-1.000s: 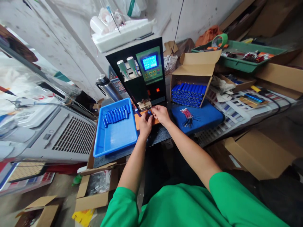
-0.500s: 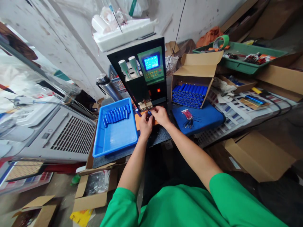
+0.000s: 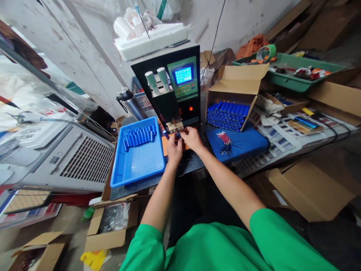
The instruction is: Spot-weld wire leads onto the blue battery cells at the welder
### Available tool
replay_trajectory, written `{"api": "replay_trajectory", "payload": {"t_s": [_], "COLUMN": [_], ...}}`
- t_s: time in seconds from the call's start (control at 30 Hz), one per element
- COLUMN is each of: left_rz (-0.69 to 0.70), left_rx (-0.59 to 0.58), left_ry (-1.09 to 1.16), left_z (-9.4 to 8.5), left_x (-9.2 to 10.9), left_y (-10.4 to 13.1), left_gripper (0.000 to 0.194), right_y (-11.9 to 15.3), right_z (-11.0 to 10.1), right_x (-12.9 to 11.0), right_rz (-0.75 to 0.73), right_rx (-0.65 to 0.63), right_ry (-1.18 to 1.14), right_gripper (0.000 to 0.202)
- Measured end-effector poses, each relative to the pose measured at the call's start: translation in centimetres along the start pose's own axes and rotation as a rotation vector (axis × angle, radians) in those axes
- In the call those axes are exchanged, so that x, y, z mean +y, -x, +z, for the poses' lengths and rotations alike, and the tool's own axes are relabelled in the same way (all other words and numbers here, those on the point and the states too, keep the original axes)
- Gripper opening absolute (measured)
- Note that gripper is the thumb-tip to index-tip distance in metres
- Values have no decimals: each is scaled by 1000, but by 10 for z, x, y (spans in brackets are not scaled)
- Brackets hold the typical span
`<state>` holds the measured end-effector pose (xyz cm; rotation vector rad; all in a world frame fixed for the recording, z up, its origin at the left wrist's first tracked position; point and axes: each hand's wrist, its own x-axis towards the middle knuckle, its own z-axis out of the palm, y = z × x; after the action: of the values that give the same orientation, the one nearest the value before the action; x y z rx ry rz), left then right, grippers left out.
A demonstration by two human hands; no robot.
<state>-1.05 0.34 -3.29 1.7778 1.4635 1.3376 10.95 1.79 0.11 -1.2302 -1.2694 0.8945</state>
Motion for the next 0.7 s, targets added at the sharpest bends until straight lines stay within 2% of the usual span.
{"api": "replay_trajectory", "payload": {"t_s": [0.7], "left_rz": [-13], "left_rx": [3], "left_ry": [24], "left_z": [0], "left_x": [5], "left_y": [2], "left_gripper": [23], "right_y": [3], "right_z": [0], "right_x": [-4], "right_rz": [11], "right_rx": [22], "right_ry": [92], "right_gripper": [13]}}
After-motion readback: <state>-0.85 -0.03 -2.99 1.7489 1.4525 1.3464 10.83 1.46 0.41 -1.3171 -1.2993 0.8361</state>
